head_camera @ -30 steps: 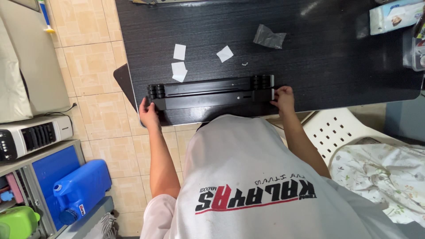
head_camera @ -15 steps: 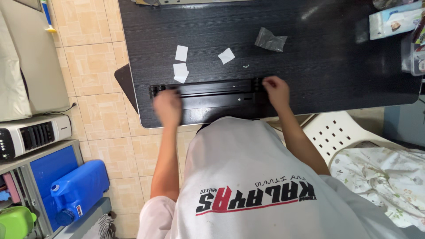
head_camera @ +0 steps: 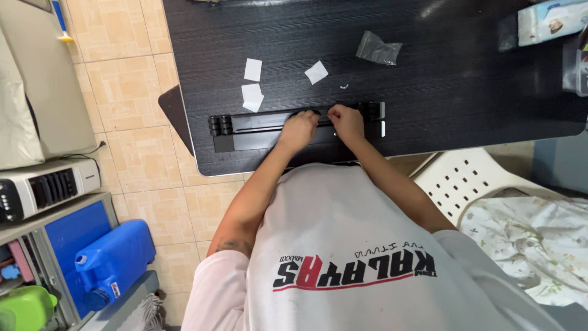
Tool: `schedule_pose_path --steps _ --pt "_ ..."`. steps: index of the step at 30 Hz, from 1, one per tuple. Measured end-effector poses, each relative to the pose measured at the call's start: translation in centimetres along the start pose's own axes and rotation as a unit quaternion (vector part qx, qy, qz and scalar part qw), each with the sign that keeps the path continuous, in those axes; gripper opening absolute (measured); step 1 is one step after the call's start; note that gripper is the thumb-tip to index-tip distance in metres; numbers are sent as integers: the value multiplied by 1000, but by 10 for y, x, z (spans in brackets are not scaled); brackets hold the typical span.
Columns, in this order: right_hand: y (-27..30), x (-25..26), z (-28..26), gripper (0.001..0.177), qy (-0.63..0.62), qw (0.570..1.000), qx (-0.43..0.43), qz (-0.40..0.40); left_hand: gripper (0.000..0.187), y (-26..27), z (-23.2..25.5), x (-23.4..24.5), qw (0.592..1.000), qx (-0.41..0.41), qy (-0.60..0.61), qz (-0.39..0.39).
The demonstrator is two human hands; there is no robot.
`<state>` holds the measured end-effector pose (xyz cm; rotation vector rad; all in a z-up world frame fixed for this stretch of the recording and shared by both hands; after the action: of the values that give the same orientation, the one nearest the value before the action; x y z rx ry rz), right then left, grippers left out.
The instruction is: The person assembles black metal components by hand, inserting small silver fasteners and white adhesive squares into pre-drilled holes on a black desk.
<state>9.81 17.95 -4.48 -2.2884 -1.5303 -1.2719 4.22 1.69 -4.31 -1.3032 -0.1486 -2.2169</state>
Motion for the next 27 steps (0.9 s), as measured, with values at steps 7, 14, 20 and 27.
schedule_pose_path --steps 7,14,20,27 --pt "-4 -10 4 8 33 998 25 42 10 0 -10 -16 998 -17 -10 -62" --pt "-2 -11 6 6 51 995 68 59 13 -1 -8 -13 996 -9 -9 -88" --pt "-7 32 -1 8 6 979 106 172 30 -5 7 3 998 -22 -18 -58" --pt "-61 52 -7 23 59 991 101 62 43 -8 19 -1 995 -8 -72 -62"
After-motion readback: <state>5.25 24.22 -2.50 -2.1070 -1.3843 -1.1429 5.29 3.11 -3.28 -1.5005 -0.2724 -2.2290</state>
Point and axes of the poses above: each hand's wrist, its own y-axis away from the middle knuckle, its own x-axis out of the back of the hand, z = x × y, the point moved 4 cm from there along -y, towards the middle knuckle, and after that the axes turned 10 degrees about -x, right-handed, at the moved point
